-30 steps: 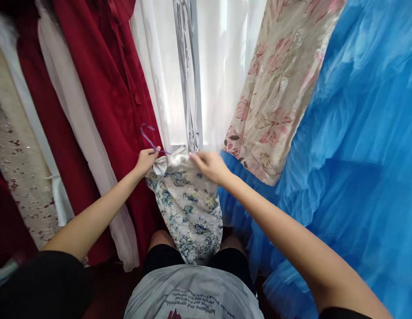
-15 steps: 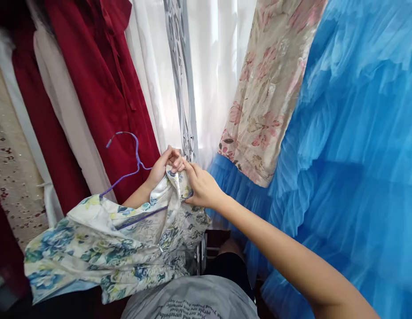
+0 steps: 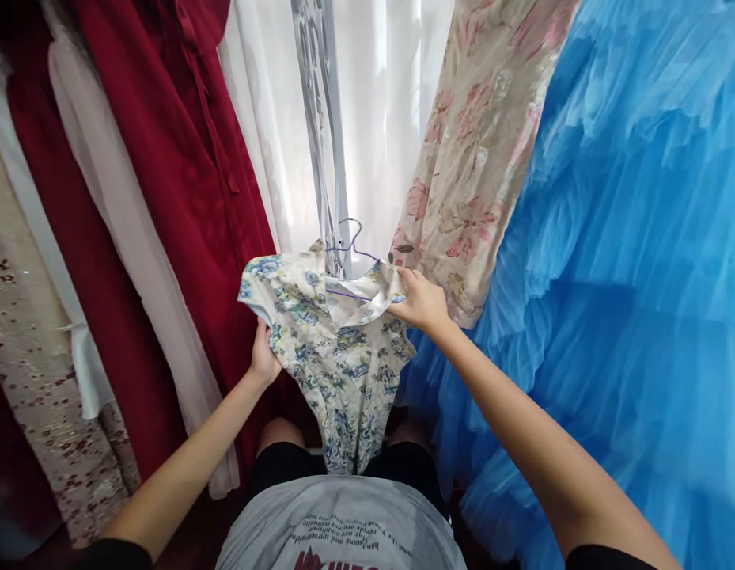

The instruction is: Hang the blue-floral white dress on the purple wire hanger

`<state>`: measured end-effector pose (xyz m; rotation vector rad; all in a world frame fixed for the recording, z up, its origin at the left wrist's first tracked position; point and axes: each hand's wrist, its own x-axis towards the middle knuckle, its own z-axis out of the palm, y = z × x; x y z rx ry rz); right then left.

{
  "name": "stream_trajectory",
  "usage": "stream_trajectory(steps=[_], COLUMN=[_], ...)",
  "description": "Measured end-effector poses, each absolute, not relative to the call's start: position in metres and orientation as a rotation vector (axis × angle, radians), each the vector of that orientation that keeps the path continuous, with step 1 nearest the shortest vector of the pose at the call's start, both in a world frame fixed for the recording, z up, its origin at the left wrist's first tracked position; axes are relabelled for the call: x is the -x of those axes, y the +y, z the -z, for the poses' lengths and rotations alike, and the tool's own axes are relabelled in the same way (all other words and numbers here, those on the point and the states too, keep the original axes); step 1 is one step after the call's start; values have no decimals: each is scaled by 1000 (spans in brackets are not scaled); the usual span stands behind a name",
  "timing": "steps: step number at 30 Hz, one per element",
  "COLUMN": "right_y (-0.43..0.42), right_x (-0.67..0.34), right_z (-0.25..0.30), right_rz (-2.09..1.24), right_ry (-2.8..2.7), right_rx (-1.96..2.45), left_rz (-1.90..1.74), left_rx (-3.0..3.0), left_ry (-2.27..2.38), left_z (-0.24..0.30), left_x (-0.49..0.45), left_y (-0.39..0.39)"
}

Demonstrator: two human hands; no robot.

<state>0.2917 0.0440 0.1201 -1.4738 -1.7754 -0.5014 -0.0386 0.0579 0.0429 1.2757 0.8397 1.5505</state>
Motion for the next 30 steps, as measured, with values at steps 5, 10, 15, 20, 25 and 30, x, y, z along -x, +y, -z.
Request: stream_trajectory(steps=[5, 10, 15, 20, 25, 30], right_y=[31, 21, 22, -11, -41, -28], right_x=[-285, -295, -296, -249, -172, -161], right_z=[-127, -111, -68, 26, 81, 60], right_rz=[464, 415, 366, 94, -766, -1002], right_ry=[-1934, -2038, -1764, -860, -1212, -1394], right_rx=[1280, 1152, 1155, 1291, 1070, 897], left_rz=[-1629, -1510, -1555, -1538, -1525, -1514], left_rx=[-1224, -1253, -1051, -1044, -1134, -1180], left_ry=[983, 1084, 1029, 1107, 1138, 1142], left_z=[31, 56, 73, 89, 85, 80], left_x=[66, 60, 41, 37, 37, 33], left_y=[17, -11, -25, -48, -64, -65])
